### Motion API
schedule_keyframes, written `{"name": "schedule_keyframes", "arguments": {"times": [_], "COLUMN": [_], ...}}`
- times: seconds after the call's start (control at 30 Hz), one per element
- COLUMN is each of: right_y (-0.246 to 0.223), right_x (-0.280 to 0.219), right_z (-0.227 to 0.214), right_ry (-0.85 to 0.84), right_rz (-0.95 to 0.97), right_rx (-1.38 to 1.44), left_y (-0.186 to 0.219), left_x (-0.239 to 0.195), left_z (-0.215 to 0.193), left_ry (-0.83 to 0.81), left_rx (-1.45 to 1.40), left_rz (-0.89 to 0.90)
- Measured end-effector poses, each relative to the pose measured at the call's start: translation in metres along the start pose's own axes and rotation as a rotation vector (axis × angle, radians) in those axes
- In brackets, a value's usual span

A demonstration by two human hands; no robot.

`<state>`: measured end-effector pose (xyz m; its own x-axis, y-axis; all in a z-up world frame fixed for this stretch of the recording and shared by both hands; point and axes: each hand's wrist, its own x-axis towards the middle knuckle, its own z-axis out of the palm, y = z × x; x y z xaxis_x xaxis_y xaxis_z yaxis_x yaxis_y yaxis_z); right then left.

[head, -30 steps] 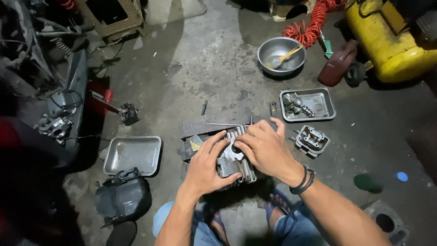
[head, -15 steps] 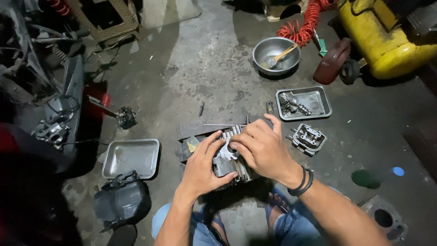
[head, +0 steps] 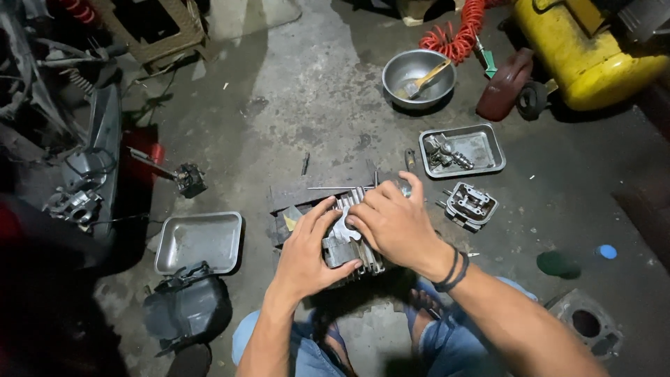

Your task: The person sits on the floor and works on a metallic engine cylinder head, using a small tool to clean or adjust the interior of the combustion chamber. The person rotates the part to access different angles and continues the cleaning process throughout the clip.

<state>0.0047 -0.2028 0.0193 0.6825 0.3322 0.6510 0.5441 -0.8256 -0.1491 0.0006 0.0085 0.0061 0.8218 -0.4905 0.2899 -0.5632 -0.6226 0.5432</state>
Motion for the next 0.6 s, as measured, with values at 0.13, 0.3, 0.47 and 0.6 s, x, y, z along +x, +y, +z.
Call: {"name": "schedule_keyframes", "arguments": {"times": [0.13, 0.3, 0.47, 0.6], "right_y": [0.001, 0.0, -0.001, -0.006], "right_x": [0.003, 0.001, 0.001, 0.001], "right_z": [0.001, -0.001, -0.001, -0.007], "right_ry": [0.033, -0.034, -0.035, -0.022], "right_rz": [-0.038, 0.032, 0.018, 0.038], "right_rx": [0.009, 0.026, 0.017, 0.046], "left_y": [0.0, 0.002, 0.001, 0.0], "left_x": [0.002, -0.002, -0.001, -0.003], "left_z": [-0.001, -0.003, -0.004, -0.001], "left_ry": [0.005, -0.009, -0.014, -0.016], "left_rx": [0.009, 0.006, 0.001, 0.016], "left_rz": [0.006, -0.017, -0.016, -0.015]}}
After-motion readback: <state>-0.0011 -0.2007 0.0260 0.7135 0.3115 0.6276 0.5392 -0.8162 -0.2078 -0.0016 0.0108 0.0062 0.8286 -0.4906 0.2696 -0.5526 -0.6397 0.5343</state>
